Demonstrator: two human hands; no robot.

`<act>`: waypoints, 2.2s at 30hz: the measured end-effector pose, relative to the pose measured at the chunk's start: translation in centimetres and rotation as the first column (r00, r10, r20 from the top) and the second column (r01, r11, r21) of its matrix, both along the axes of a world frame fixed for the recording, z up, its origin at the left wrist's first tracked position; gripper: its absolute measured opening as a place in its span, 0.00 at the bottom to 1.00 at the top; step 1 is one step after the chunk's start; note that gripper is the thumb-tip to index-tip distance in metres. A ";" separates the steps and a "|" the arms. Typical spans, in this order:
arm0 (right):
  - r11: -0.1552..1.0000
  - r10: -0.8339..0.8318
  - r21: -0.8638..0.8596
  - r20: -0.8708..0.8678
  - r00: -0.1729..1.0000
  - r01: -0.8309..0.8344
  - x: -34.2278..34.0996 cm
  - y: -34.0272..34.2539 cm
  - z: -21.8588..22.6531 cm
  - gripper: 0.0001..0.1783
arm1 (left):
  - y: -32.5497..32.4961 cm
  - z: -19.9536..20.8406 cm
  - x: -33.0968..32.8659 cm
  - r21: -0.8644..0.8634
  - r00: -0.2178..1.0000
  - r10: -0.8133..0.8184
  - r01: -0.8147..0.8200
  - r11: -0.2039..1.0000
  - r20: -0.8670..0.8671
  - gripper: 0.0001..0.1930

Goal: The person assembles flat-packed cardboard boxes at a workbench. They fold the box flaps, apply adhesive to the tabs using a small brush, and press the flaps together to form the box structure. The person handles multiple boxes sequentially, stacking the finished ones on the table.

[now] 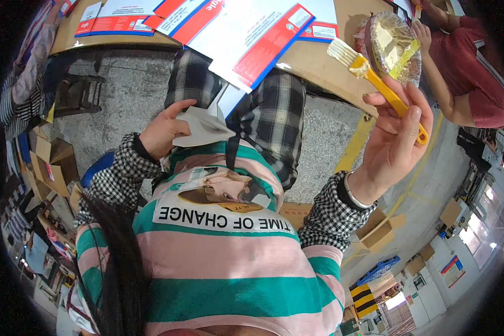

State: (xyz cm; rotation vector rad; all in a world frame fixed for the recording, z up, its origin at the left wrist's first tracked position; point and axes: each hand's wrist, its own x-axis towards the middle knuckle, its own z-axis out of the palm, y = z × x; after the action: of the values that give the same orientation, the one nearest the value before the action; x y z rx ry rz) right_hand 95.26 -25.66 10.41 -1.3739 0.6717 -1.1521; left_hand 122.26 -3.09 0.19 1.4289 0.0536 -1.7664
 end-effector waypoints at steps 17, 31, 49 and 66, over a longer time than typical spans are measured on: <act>0.904 -0.419 -0.195 -0.217 0.882 0.381 -0.9 -3.6 2.6 0.09 | -5.4 -1.8 -0.3 -0.252 0.860 0.127 0.002 0.968 0.493 0.08; 0.879 -0.475 -0.403 -0.702 0.530 0.254 0.6 -18.5 -7.3 0.09 | -7.1 -1.0 1.0 -0.235 0.865 0.091 0.032 0.971 0.493 0.08; 0.954 -0.275 -0.159 -0.797 0.538 0.252 -0.4 -19.8 -7.6 0.09 | -7.4 -0.5 0.0 -0.240 0.879 0.100 0.017 0.971 0.467 0.09; 0.916 -0.326 0.055 -0.474 0.818 0.397 -1.4 -17.4 -2.3 0.10 | -7.1 -1.6 -0.1 -0.244 0.888 0.135 -0.026 0.969 0.440 0.11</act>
State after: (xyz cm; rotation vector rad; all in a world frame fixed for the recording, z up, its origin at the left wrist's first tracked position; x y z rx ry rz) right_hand 93.82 -43.10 8.08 -1.4330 1.3882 -1.0421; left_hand 122.19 -10.18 -1.43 1.6021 -0.3273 -1.2829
